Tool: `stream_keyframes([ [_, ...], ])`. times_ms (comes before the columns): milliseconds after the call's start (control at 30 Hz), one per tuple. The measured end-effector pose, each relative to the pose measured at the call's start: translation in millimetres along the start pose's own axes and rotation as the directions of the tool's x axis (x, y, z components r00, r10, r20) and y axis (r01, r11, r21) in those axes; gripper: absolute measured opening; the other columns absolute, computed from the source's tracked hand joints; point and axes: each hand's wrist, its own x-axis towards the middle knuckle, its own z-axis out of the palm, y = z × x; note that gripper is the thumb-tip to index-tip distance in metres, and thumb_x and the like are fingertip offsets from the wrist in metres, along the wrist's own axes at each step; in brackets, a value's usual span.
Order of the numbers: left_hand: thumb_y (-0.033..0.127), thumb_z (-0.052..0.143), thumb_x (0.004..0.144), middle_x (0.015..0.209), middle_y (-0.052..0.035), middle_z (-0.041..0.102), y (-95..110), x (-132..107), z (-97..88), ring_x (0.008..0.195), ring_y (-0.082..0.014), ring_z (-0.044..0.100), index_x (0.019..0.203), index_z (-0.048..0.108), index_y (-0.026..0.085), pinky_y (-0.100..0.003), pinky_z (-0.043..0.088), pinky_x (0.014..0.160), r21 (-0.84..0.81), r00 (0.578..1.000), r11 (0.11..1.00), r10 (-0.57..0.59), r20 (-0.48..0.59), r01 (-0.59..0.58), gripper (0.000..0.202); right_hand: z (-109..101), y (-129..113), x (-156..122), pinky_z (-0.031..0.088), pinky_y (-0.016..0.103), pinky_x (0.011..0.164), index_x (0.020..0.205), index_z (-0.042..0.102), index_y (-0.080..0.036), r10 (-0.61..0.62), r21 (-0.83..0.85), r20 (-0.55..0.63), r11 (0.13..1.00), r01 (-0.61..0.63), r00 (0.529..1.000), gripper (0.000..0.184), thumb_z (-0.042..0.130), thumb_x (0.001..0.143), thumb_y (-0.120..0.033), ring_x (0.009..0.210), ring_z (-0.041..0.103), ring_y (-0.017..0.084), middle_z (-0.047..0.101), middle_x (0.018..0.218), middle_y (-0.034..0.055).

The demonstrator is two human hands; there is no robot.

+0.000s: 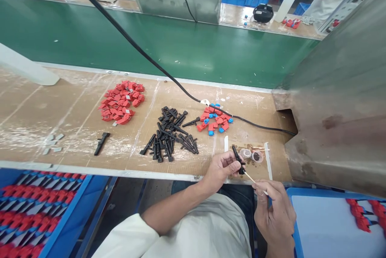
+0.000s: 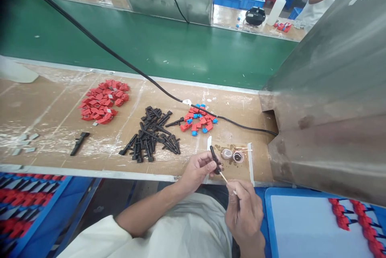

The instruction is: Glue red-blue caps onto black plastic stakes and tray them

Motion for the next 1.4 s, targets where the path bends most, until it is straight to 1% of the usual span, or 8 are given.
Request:
stream_keyframes([
  [100, 0.061, 0.086, 0.07, 0.079, -0.0044, 0.07, -0.7, -2.8, -0.7, 0.065, -0.0123, 0.057, 0.088, 0.071, 0.014, -0.023, 0.046, 0.058, 0.045, 0.998, 0.997, 0.057, -0.014, -0.057, 0.053, 1.5, -5.9, 0.6, 0.058, 0.028, 0.073, 0.109, 0.062, -0.017, 0.005, -0.003, 0.002, 1.0, -0.005, 1.0, 0.015, 0.054, 0.1, -0.007, 0.09, 0.072, 0.018, 0.073, 0.1, 0.0099],
  [367, 0.064, 0.078, 0.078, 0.074, -0.0019, 0.063, 7.0, -14.2, 7.1, 0.063, -0.0128, 0.053, 0.086, 0.069, 0.016, -0.025, 0.046, 0.06, 0.18, 0.976, 0.965, 0.205, -0.077, -0.189, 0.05, 6.8, -14.0, -6.2, 0.064, 0.028, 0.065, 0.115, 0.062, -0.019, 0.057, 0.097, -0.027, 0.994, -0.054, 0.998, 0.022, 0.058, 0.098, -0.007, 0.085, 0.075, 0.018, 0.076, 0.101, 0.0084],
  [633, 0.061, 0.07, 0.087, 0.077, -0.0034, 0.064, 0.7, -19.9, 8.9, 0.068, -0.0151, 0.057, 0.087, 0.069, 0.017, -0.027, 0.046, 0.065, 0.334, 0.945, 0.904, 0.315, -0.095, -0.268, 0.044, 9.9, -15.6, -0.8, 0.063, 0.028, 0.065, 0.112, 0.062, -0.018, 0.028, 0.012, -0.027, 1.0, -0.028, 0.999, 0.019, 0.061, 0.097, -0.007, 0.08, 0.075, 0.017, 0.077, 0.096, 0.0084],
  [767, 0.054, 0.065, 0.093, 0.084, -0.0076, 0.07, -0.3, -22.2, 8.1, 0.077, -0.019, 0.063, 0.087, 0.07, 0.018, -0.03, 0.049, 0.073, 0.443, 0.92, 0.834, 0.389, -0.052, -0.328, 0.036, 11.2, -16.1, 4.7, 0.062, 0.028, 0.062, 0.109, 0.062, -0.019, 0.024, -0.002, -0.042, 1.0, -0.024, 0.999, 0.016, 0.061, 0.097, -0.009, 0.078, 0.075, 0.018, 0.076, 0.091, 0.0071],
  [900, 0.046, 0.059, 0.098, 0.085, -0.0094, 0.071, 3.3, -24.4, 7.1, 0.078, -0.0199, 0.065, 0.085, 0.07, 0.018, -0.031, 0.049, 0.074, 0.555, 0.889, 0.735, 0.458, 0.017, -0.39, 0.033, 14.3, -14.9, 6.6, 0.062, 0.027, 0.061, 0.11, 0.062, -0.021, 0.112, 0.081, -0.076, 0.991, -0.106, 0.991, 0.02, 0.064, 0.095, -0.008, 0.073, 0.074, 0.016, 0.075, 0.088, 0.0041],
  [1000, 0.048, 0.058, 0.098, 0.083, -0.0091, 0.07, 6.1, -25.0, 4.8, 0.076, -0.0203, 0.064, 0.085, 0.071, 0.018, -0.032, 0.049, 0.074, 0.561, 0.901, 0.735, 0.43, 0.05, -0.382, 0.035, 17.9, -10.1, 5.1, 0.061, 0.026, 0.057, 0.107, 0.063, -0.021, 0.238, 0.2, -0.062, 0.954, -0.222, 0.969, 0.018, 0.065, 0.095, -0.008, 0.068, 0.072, 0.015, 0.074, 0.085, 0.003],
  [1133, 0.056, 0.063, 0.094, 0.081, -0.0081, 0.069, 6.1, -22.8, -0.1, 0.073, -0.0193, 0.062, 0.084, 0.072, 0.017, -0.031, 0.049, 0.072, 0.474, 0.934, 0.816, 0.354, 0.043, -0.331, 0.041, 22.9, -2.6, 3.6, 0.062, 0.023, 0.054, 0.101, 0.063, -0.02, 0.382, 0.341, -0.024, 0.872, -0.351, 0.924, 0.009, 0.065, 0.097, -0.013, 0.062, 0.072, 0.014, 0.073, 0.084, 0.0013],
  [1400, 0.066, 0.079, 0.075, 0.072, -0.0033, 0.064, 1.2, -16.8, -9.6, 0.062, -0.0143, 0.056, 0.081, 0.069, 0.015, -0.027, 0.047, 0.06, 0.18, 0.993, 0.977, 0.12, -0.012, -0.115, 0.052, 26.4, -3.9, 1.9, 0.063, 0.023, 0.054, 0.098, 0.065, -0.02, 0.433, 0.402, -0.021, 0.829, -0.389, 0.901, 0.004, 0.065, 0.098, -0.016, 0.059, 0.072, 0.014, 0.073, 0.083, 0.0009],
])
